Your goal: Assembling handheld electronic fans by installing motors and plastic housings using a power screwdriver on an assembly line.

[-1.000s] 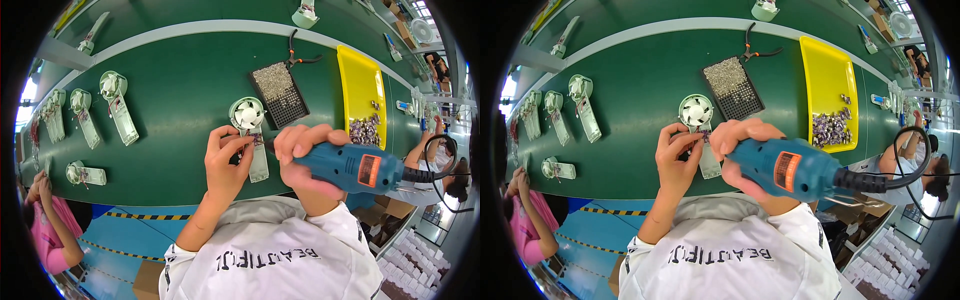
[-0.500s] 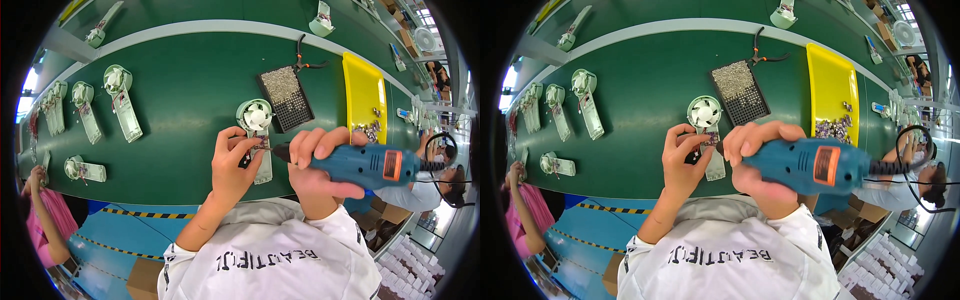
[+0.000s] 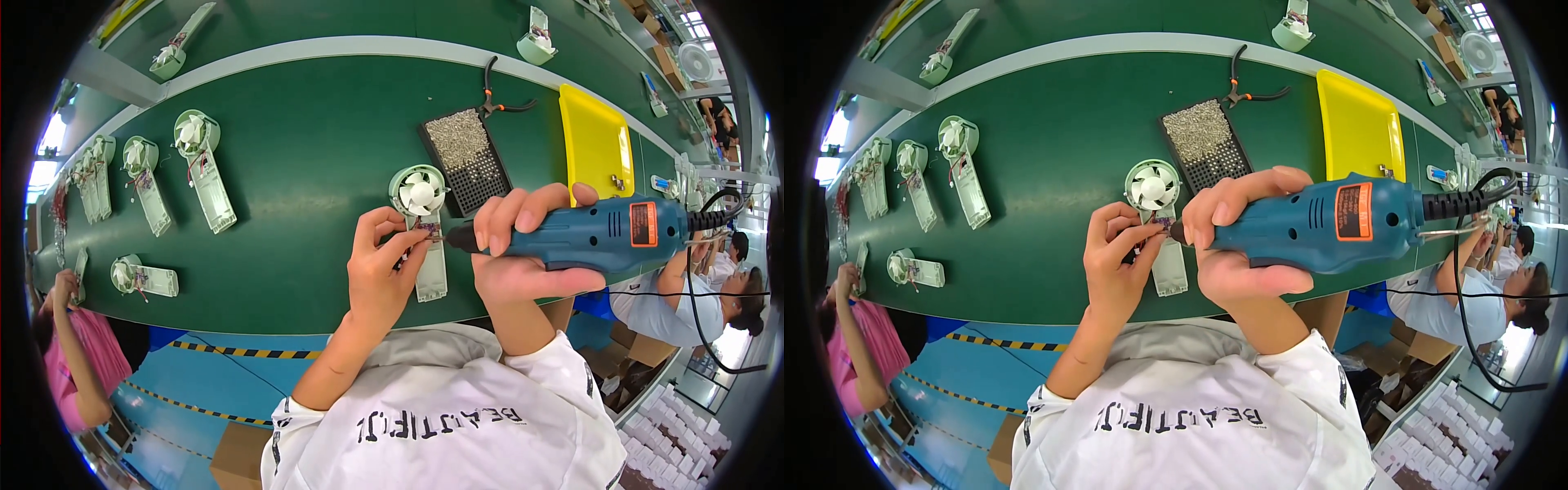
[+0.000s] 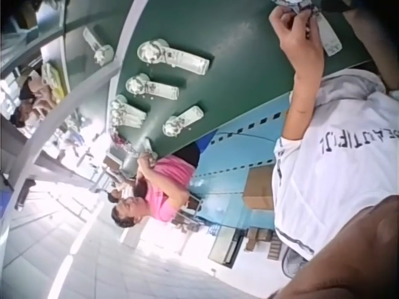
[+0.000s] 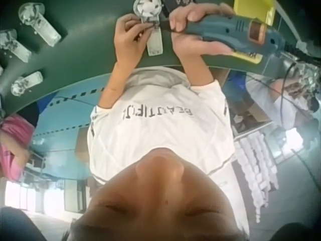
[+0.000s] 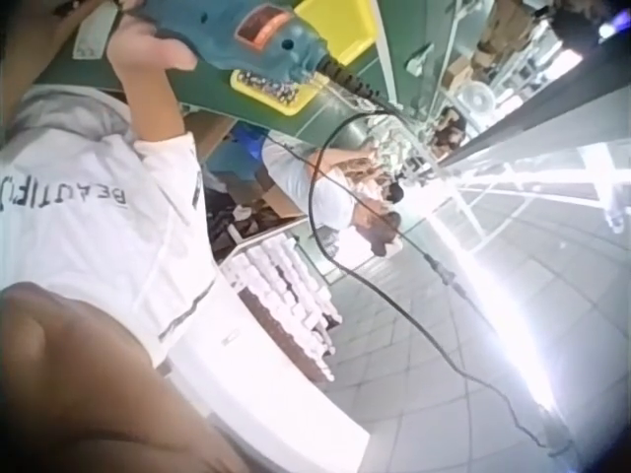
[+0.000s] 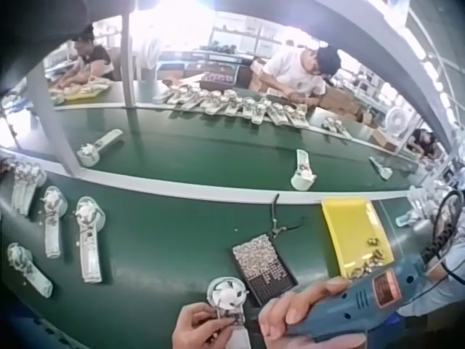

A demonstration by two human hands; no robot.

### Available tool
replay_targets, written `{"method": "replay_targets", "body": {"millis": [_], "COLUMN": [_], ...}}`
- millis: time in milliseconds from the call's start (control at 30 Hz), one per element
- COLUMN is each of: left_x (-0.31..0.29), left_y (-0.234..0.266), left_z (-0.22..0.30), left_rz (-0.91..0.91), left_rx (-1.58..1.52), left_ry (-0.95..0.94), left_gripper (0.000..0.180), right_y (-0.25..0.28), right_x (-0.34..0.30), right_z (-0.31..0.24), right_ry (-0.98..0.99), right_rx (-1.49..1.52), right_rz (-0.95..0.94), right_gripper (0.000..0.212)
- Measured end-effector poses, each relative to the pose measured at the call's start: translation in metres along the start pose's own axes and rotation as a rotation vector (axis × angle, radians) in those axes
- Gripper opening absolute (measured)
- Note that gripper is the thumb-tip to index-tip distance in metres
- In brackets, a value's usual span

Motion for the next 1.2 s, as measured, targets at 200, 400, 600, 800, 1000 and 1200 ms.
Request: {"method": "replay_targets", "body": {"millis": [200, 400, 600, 800, 1000, 1200], "left_x": [0.001, 0.001, 0.0, 0.002, 0.002, 0.001], "left_y": [0.001, 0.001, 0.002, 0.001, 0.002, 0.004], "left_z": [0.002, 0.002, 0.003, 0.006, 0.005, 0.0], "left_rz": [0.009, 0.016, 0.025, 0.024, 0.02, 0.01], "left_rx": [-0.002, 0.01, 0.018, 0.016, 0.013, -0.016], "left_ry": [-0.016, -0.032, -0.05, -0.058, -0.055, -0.039], "left_gripper": [0.017, 0.017, 0.018, 0.02, 0.021, 0.022], "right_y": [-0.001, -0.005, -0.005, -0.006, -0.008, -0.026], "right_x": [0.0, -0.001, -0.007, -0.019, -0.02, -0.031], "right_z": [0.001, 0.0, 0.0, -0.021, -0.011, -0.005], "right_ry": [-0.004, 0.009, 0.011, 0.045, 0.065, 0.135], "right_rx": [-0.024, -0.029, 0.0, -0.107, -0.088, -0.06], "right_rz": [-0.016, -0.104, -0.126, -0.222, -0.281, -0.443], "right_gripper": [0.099, 0.1, 0.098, 0.098, 0.096, 0.092]}}
Point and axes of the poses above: each hand's wrist, its own x-axis towards the middle knuckle, its own y-axis out of the back of the hand, z = x × y, the point moved 9 cm from there along x, towards the middle knuckle, and after that the axes turned 6 degrees about z, right-handed, at the moved point
